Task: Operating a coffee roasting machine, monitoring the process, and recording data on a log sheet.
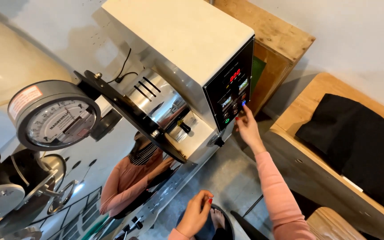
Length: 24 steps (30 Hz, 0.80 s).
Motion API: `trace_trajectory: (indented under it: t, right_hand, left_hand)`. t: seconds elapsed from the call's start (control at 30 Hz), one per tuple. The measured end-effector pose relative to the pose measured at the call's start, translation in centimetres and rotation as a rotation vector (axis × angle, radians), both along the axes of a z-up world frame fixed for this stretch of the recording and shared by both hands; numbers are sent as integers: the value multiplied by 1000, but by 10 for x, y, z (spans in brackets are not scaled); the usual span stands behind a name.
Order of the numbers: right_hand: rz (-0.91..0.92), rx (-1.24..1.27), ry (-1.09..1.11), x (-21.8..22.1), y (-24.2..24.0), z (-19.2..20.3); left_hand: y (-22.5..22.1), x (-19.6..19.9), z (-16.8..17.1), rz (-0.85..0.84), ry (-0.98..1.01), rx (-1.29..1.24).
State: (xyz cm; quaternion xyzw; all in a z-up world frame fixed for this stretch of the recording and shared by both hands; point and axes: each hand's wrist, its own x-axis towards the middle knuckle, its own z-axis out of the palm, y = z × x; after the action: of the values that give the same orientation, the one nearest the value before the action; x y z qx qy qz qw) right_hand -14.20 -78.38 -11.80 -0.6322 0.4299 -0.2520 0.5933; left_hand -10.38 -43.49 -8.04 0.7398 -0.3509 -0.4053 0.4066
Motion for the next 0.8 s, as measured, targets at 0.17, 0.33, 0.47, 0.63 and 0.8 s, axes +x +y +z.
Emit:
trace_trajectory:
  t: [0.17,0.33,0.47,0.63,0.8]
  right_hand:
    - [111,-236,83,-24,62,-20]
    - [329,81,-43,-62,185,-14]
    - [406,168,-25,-63,241,-7]
    - [766,-93,110,-31,264,57]
    - [916,-278,66,24,297,133]
  left_hand:
    - [0,-4,5,-13,-39,-56]
    - [20,6,8,36,-47,-33]
    - [49,12,15,112,-65,-44]
    - [91,16,31,232,2,-114]
    - [142,28,32,367,42,-220]
